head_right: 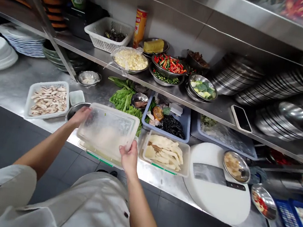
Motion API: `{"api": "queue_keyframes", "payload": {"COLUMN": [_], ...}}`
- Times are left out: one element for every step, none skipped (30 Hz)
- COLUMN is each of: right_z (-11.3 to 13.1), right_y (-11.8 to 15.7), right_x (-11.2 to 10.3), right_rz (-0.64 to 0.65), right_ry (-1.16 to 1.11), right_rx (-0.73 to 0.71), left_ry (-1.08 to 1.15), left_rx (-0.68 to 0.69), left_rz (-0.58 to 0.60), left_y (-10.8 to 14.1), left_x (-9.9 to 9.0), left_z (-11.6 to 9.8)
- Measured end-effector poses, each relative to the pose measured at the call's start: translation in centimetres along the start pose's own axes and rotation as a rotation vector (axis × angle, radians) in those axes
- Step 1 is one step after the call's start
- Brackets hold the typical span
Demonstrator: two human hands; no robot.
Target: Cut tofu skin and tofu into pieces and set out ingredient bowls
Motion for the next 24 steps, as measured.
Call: {"api": "queue_keyframes", "payload": {"right_z": [0.9, 1.6, 2.3, 2.9, 3.4, 3.8, 4.2, 4.6, 5.0, 5.6, 6.3, 7.2, 8.2, 9.1, 9.9, 10.4, 10.6, 10.5, 10.0, 9.2, 8.1, 6.7, 5.2, 3.5], "right_y": [-0.1, -0.2, -0.4, -0.7, -1.2, -1.8, -2.7, -3.9, -5.4, -7.2, -9.1, -11.2, -13.2, -15.2, -16.9, -18.3, -19.2, -19.6, -19.4, -18.7, -17.5, -15.9, -14.1, -12.1], "right_x": [-0.3, -0.5, -0.6, -0.5, -0.2, 0.4, 1.2, 2.1, 3.2, 4.3, 5.4, 6.5, 7.6, 8.6, 9.5, 10.2, 10.7, 11.1, 11.2, 11.1, 10.6, 9.9, 8.9, 7.7], "right_rz": [-0.012, -0.025, -0.032, -0.024, 0.002, 0.042, 0.083, 0.117, 0.139, 0.154, 0.163, 0.173, 0.187, 0.201, 0.214, 0.212, 0.211, 0.211, 0.212, 0.215, 0.218, 0.214, 0.199, 0.176], "right_ry": [-0.011, 0.012, 0.068, 0.150, 0.248, 0.351, 0.451, 0.545, 0.632, 0.707, 0.768, 0.816, 0.848, 0.869, 0.884, 0.898, 0.904, 0.903, 0.892, 0.870, 0.838, 0.801, 0.762, 0.722], "right_rx": [-0.050, -0.113, -0.196, -0.294, -0.401, -0.503, -0.586, -0.641, -0.668, -0.675, -0.674, -0.674, -0.687, -0.708, -0.725, -0.716, -0.699, -0.676, -0.651, -0.630, -0.615, -0.601, -0.584, -0.561], "left_ry": [0.156, 0.293, 0.401, 0.480, 0.540, 0.588, 0.618, 0.624, 0.601, 0.553, 0.485, 0.405, 0.318, 0.228, 0.137, 0.048, -0.037, -0.116, -0.192, -0.265, -0.337, -0.408, -0.471, -0.524], "left_rx": [0.050, 0.099, 0.136, 0.150, 0.137, 0.101, 0.048, -0.007, -0.052, -0.081, -0.098, -0.103, -0.095, -0.074, -0.045, -0.011, 0.026, 0.063, 0.097, 0.126, 0.148, 0.156, 0.145, 0.116], "left_rz": [-0.007, -0.006, 0.002, 0.012, 0.014, 0.009, -0.007, -0.035, -0.063, -0.080, -0.084, -0.071, -0.046, -0.011, 0.028, 0.067, 0.105, 0.139, 0.163, 0.177, 0.183, 0.194, 0.214, 0.249], "left_y": [0.0, 0.0, 0.0, 0.0, 0.1, 0.4, 0.9, 1.7, 2.8, 4.2, 5.8, 7.6, 9.4, 11.1, 12.6, 13.8, 14.5, 14.9, 14.8, 14.2, 13.4, 12.4, 11.2, 10.0], "left_x": [-0.9, -1.7, -2.4, -2.9, -3.2, -3.2, -3.1, -2.7, -2.1, -1.4, -0.6, 0.3, 1.0, 1.6, 2.2, 2.6, 2.9, 3.3, 3.8, 4.3, 5.1, 6.0, 7.0, 8.0], "left_z": [-0.7, -1.3, -1.9, -2.3, -2.5, -2.4, -2.0, -1.2, -0.1, 1.2, 2.8, 4.3, 5.8, 7.1, 8.1, 8.9, 9.3, 9.4, 9.3, 8.9, 8.5, 7.9, 7.4, 7.0]}}
Point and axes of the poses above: each hand's wrist, its own y-axis away from the middle knuckle, its own x-axis out of the palm, z = x × y, the point moved 2 cm from there along -y, towards the middle knuckle
